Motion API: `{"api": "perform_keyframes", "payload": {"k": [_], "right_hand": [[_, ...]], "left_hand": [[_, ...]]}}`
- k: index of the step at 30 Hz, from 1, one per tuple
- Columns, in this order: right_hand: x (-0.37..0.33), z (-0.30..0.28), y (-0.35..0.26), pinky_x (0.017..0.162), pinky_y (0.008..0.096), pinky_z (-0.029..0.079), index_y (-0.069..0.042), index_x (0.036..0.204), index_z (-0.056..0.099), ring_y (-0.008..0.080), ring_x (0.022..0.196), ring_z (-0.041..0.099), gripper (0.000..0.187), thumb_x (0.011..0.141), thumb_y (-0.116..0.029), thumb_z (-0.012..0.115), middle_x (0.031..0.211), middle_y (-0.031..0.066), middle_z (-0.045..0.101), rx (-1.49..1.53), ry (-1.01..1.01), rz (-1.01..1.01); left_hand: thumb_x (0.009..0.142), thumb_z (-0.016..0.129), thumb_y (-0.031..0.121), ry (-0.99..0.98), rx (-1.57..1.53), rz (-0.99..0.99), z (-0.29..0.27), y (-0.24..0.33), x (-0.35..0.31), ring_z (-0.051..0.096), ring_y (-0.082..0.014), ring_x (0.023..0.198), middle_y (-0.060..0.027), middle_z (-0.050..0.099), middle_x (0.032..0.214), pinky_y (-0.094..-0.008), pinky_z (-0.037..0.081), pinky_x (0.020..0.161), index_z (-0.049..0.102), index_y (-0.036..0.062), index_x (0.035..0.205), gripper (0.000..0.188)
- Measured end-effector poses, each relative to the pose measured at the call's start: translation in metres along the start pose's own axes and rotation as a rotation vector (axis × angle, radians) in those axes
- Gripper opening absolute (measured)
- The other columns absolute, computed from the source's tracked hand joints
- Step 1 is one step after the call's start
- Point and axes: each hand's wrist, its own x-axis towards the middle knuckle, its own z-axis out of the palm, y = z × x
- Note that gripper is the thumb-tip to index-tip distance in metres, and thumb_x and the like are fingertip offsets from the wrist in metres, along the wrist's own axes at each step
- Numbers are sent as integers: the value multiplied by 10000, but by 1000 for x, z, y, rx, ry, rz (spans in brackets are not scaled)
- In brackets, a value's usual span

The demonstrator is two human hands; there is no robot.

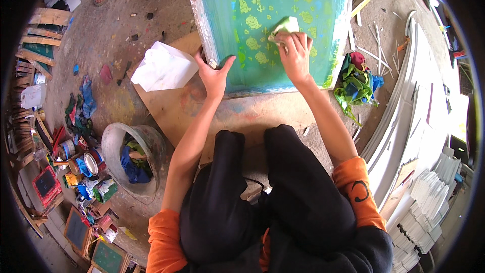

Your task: The person cleans a green chalkboard by wiping its surface with a cloth. They repeatedly pour a liquid from a white plastic bottle onto the cloth and continue wiping the board to remove residue.

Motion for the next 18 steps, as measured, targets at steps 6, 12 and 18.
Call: {"api": "perform_keyframes", "payload": {"k": [6, 12, 18], "right_hand": [[30, 3, 11, 790, 429, 334, -143, 881, 561, 215, 911, 490, 208, 714, -41, 632, 877, -6, 594, -116, 62, 21], [48, 5, 11, 772, 408, 338, -128, 870, 555, 234, 896, 477, 183, 725, -38, 619, 864, 17, 584, -43, 134, 72], [16, 7, 0, 784, 418, 327, -124, 865, 550, 228, 896, 472, 201, 703, -30, 623, 864, 12, 571, -59, 55, 19]], "left_hand": [[658, 827, 180, 3, -29, 14, 0, -2, 2, 522, -234, 1040, -168, 521, 1157, -346, 408, 910, 338, -20, 1232, 780], [686, 806, 169, -17, -25, -11, -2, 2, 1, 495, -224, 1049, -161, 502, 1165, -334, 384, 925, 319, -24, 1257, 775], [660, 823, 191, 9, 9, 0, 1, 5, 2, 524, -238, 1033, -170, 527, 1150, -345, 405, 909, 344, -21, 1236, 779]]}}
